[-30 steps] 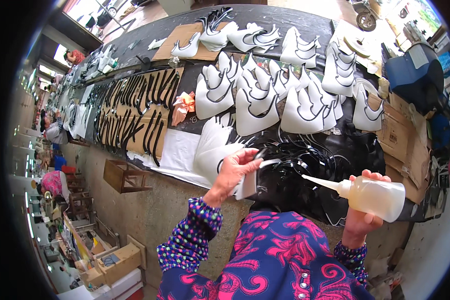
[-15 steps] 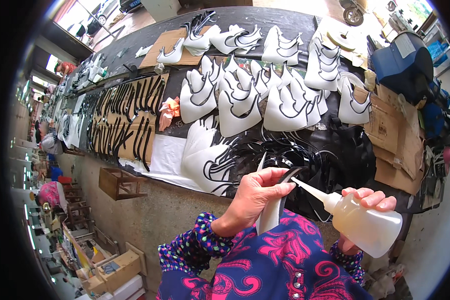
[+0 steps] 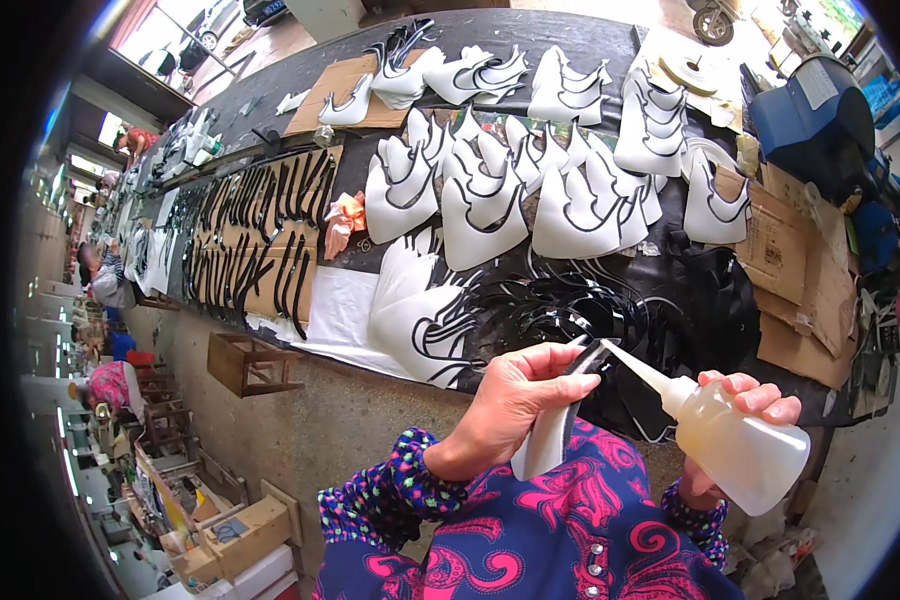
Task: Applying glue to shoe upper components and organizing them on the workbench.
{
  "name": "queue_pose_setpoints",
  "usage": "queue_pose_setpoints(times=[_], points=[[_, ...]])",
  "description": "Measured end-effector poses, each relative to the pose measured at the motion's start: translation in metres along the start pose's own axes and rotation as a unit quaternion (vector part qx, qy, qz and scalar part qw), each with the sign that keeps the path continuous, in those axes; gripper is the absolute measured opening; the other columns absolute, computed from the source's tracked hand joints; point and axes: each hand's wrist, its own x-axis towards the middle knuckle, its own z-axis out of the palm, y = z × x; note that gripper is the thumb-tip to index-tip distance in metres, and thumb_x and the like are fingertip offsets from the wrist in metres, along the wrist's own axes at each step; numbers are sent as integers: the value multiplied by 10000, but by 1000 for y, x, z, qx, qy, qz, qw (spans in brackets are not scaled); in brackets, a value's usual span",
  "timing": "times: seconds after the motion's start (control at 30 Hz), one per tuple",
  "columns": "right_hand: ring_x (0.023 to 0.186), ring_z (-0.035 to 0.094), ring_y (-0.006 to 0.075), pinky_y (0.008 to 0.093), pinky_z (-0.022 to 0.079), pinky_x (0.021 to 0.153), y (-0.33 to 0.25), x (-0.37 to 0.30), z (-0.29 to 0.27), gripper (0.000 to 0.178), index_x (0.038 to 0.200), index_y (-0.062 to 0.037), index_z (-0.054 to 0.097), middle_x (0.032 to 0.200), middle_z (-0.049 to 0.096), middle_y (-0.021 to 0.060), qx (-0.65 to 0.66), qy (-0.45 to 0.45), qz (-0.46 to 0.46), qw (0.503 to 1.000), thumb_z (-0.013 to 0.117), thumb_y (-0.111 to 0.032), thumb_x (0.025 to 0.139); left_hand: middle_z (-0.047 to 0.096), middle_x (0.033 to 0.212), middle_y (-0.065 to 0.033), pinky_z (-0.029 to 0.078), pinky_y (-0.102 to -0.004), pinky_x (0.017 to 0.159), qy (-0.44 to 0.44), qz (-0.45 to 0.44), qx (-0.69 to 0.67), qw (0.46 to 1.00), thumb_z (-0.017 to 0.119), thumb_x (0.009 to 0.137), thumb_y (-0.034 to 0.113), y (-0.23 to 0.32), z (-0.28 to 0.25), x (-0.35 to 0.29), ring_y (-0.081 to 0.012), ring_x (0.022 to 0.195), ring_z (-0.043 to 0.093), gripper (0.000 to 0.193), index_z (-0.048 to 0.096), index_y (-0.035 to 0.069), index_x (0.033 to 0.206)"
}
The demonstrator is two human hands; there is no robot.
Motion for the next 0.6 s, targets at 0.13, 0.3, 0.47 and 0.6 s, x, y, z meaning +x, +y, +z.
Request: queue_pose_setpoints(times=[0.13,0.3,0.47,0.6], points=[[1032,507,235,453,434,876,-5,0,-4,694,1069,-120,429,1015,530,47,54,-48,43,996,851,-226,528,611,882,-10,438,-185,708,8,-5,-22,1000,640,778,36,-1,1,1,-50,772,545,248,593,7,1020],[1022,514,241,463,432,867,-6,-1,6,597,1048,-116,454,1005,535,50,-3,35,36,999,820,-219,587,613,908,-34,460,-194,725,3,-7,-10,1000,624,780,5,-2,1,2,-70,798,567,256,579,-2,1032],[1000,523,247,458,436,857,-7,4,6,422,1027,-110,470,976,549,54,74,-8,48,996,726,-225,712,615,937,-59,476,-199,730,7,-3,-16,1000,616,780,-14,-4,3,2,-89,816,586,273,563,-13,1048],[997,523,247,459,437,859,-4,1,5,480,1032,-109,470,979,549,52,24,15,42,999,758,-251,675,616,937,-58,467,-200,738,8,1,7,1000,617,783,-5,-5,4,1,-88,820,581,275,560,-14,1052]])
